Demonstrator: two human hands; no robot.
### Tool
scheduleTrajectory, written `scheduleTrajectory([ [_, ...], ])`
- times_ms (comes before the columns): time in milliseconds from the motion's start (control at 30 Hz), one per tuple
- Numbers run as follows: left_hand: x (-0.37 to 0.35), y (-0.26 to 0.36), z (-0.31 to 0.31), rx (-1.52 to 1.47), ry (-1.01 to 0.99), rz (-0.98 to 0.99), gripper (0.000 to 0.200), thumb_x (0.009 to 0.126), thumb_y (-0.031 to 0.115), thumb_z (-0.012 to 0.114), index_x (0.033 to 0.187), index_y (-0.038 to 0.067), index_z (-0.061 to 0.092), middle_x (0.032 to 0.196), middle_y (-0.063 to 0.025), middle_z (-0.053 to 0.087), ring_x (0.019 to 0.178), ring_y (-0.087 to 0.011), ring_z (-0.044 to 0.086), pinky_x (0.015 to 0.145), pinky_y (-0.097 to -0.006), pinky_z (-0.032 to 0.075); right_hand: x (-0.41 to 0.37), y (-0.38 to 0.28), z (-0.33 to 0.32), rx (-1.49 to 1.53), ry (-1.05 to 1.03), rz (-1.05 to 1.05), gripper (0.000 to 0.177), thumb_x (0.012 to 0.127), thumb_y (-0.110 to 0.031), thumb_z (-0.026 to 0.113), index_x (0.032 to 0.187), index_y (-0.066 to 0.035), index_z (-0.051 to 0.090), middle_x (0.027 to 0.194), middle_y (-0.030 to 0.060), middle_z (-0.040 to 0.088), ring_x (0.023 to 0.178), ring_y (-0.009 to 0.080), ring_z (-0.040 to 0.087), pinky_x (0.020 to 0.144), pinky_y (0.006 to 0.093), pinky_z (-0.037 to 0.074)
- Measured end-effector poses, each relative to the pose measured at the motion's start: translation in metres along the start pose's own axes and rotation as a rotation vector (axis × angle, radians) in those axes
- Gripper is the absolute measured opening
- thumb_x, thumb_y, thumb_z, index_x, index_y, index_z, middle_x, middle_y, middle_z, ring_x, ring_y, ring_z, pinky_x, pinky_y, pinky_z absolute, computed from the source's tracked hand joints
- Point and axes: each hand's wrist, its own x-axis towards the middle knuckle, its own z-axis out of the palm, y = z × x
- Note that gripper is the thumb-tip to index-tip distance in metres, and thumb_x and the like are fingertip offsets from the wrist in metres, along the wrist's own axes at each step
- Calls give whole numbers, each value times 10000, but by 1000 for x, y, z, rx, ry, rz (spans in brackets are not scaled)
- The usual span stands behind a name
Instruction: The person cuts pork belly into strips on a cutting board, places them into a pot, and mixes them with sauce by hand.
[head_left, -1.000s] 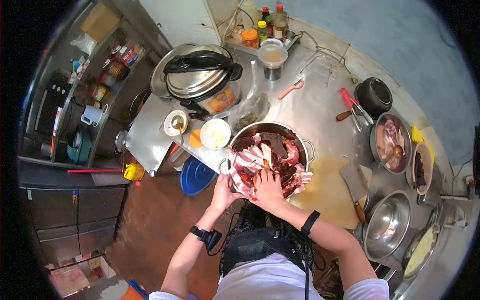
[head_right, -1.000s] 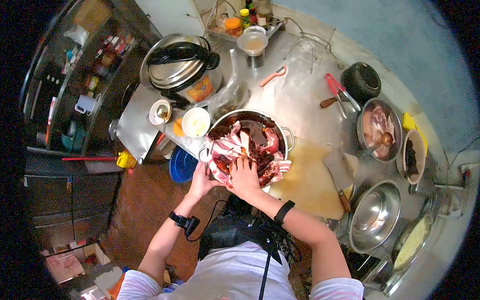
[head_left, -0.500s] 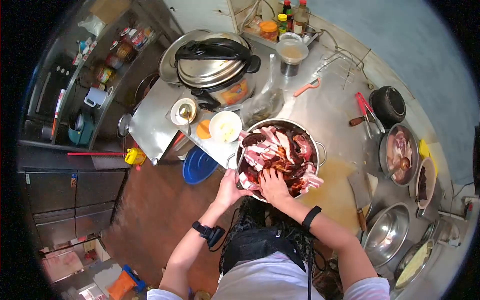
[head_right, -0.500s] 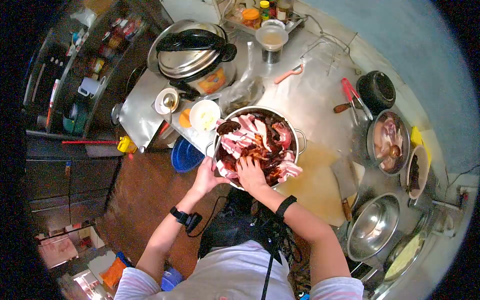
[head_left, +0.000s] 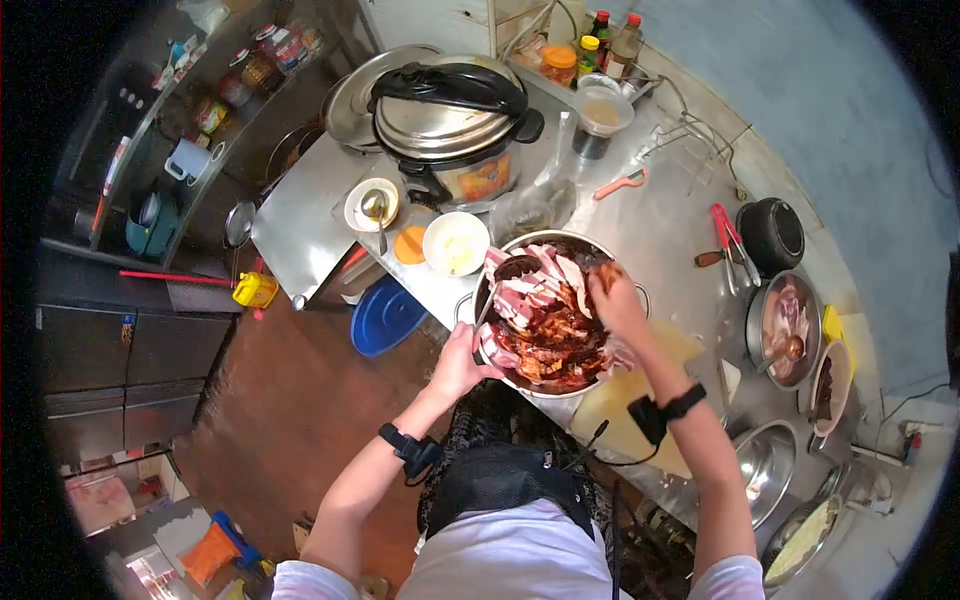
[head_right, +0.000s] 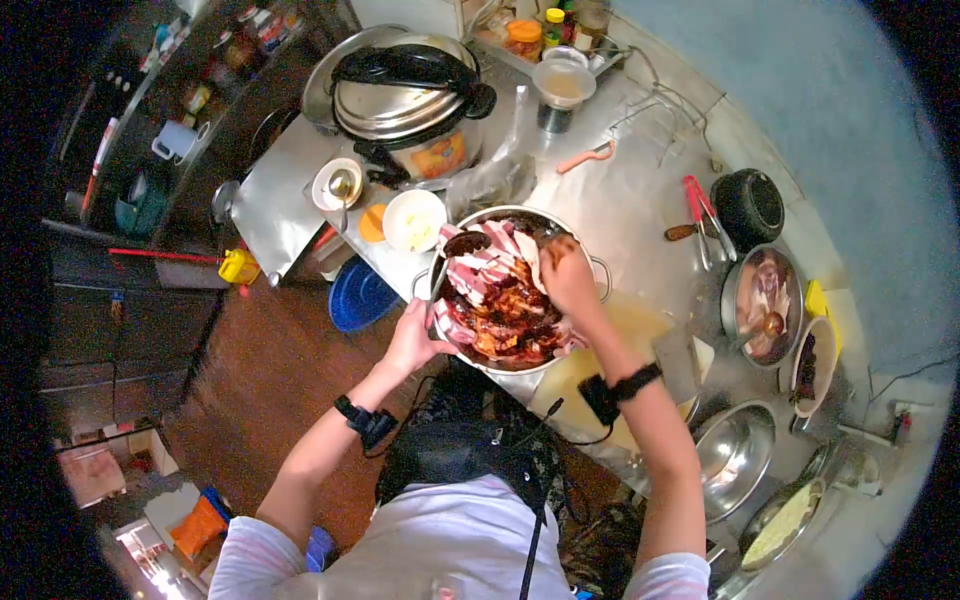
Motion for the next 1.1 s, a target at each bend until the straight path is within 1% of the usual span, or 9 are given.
scheduleTrajectory([
  [133, 1, 7, -4, -32, -7, -49, 613, 412, 157, 886, 764, -1, 410, 816, -140, 449, 797, -326, 472, 703, -388, 422, 55, 67, 42, -159, -325, 276, 319, 905, -239, 456, 1073, 16, 548, 1026, 201, 603, 890, 338, 568, 814, 384, 432],
  [233, 0, 9, -3, -68, 19, -6, 585, 443, 125, 877, 776, 5, 411, 832, -139, 449, 789, -326, 472, 703, -393, 424, 69, 71, 77, 487, -371, 756, 391, 935, -272, 430, 1152, 41, 519, 1145, 102, 581, 1023, 216, 532, 873, 334, 407],
  [267, -1, 10, -3, -67, 22, -13, 585, 443, 125, 877, 776, 5, 411, 832, -139, 449, 789, -326, 472, 703, -393, 424, 68, 27, 54, 596, -444, 751, 467, 956, -285, 372, 1266, 60, 418, 1185, 147, 550, 1044, 218, 529, 926, 314, 386],
  [500, -9, 12, 1, -50, 26, -58, 577, 479, 159, 865, 802, 7, 412, 870, -152, 459, 818, -356, 505, 695, -407, 430, 60, 17, 50, 1023, -632, 811, 354, 943, -222, 399, 1239, -44, 478, 1138, 87, 575, 986, 155, 557, 855, 303, 452],
  [667, -8, 14, 1, -25, 23, -68, 577, 479, 167, 866, 797, 6, 413, 869, -157, 463, 811, -363, 515, 683, -410, 439, 22, 17, 47, 771, -476, 761, 490, 923, -263, 452, 1344, -32, 354, 1194, 78, 545, 1023, 161, 527, 875, 300, 416],
  [867, -10, 18, 2, -23, 35, -44, 568, 486, 144, 860, 808, -5, 418, 874, -151, 464, 817, -357, 515, 704, -411, 444, -11, -43, 22, 561, -325, 576, 335, 946, -257, 461, 1179, -22, 517, 1057, 61, 597, 941, 163, 524, 862, 294, 403],
  [933, -10, 17, 4, -20, 50, -22, 568, 488, 136, 859, 829, -11, 429, 874, -148, 463, 819, -355, 514, 707, -411, 442, -22, -39, 24, 619, -307, 509, 345, 940, -261, 467, 1160, 0, 516, 1082, 111, 586, 943, 225, 533, 874, 320, 399],
  [1000, -11, 16, 7, -20, 65, -1, 569, 490, 129, 857, 849, -17, 440, 875, -146, 462, 821, -354, 512, 710, -411, 440, -32, -37, 22, 213, -243, 252, 373, 923, -270, 483, 1149, 26, 506, 1135, 201, 538, 1027, 336, 486, 918, 383, 374],
  [1100, -12, 11, 9, -46, 40, -54, 578, 495, 116, 854, 894, -27, 460, 889, -151, 467, 835, -356, 511, 720, -405, 441, -55, -27, 29, 102, -187, 128, 410, 904, -271, 506, 1177, 33, 475, 1206, 254, 453, 1092, 413, 400, 959, 448, 331],
])
